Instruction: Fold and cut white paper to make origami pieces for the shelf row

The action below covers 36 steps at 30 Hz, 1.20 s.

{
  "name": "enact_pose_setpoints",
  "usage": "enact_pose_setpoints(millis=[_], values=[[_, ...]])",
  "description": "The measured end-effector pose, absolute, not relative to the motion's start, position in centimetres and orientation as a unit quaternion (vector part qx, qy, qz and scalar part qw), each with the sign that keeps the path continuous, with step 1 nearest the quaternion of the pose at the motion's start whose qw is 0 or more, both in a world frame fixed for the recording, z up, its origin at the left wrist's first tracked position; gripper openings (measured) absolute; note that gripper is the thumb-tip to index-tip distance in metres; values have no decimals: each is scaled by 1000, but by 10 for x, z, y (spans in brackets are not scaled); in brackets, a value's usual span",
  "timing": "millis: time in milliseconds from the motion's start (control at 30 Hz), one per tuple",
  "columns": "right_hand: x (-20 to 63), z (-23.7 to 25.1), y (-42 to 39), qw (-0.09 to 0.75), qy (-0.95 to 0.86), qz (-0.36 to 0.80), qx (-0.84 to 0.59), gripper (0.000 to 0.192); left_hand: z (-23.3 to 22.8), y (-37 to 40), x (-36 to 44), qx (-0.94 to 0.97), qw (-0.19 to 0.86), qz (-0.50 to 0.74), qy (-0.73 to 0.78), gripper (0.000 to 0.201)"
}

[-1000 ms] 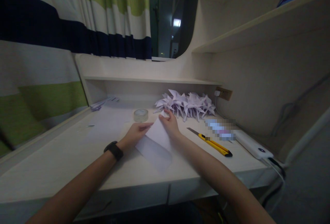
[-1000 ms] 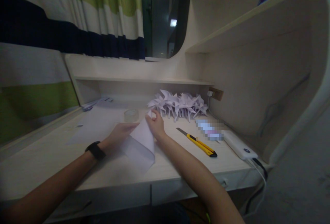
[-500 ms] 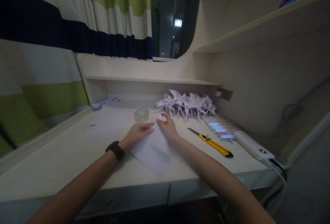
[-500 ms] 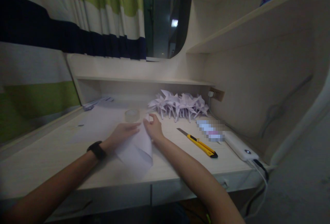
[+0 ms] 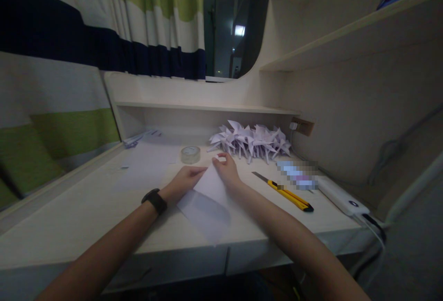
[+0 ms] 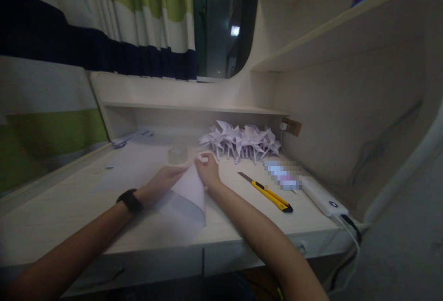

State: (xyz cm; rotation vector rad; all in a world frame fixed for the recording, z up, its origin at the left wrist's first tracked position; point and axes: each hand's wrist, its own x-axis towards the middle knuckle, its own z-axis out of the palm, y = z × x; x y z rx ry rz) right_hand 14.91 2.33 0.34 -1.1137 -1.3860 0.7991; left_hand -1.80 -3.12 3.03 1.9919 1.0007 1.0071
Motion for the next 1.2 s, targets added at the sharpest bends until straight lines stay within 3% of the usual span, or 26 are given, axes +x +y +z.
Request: enact_pose_setpoints(millis=[300,833,1200], values=[[151,0,26,551,-590,290,-513,31,24,-31,-14,668,449,424,416,56],[148,9,16,547,-567,247,-564,26,21,-26,-17,736,368,393,411,47],[145,9,14,562,-542,305,-546,29,18,-16,-22,754,317,404,410,44]])
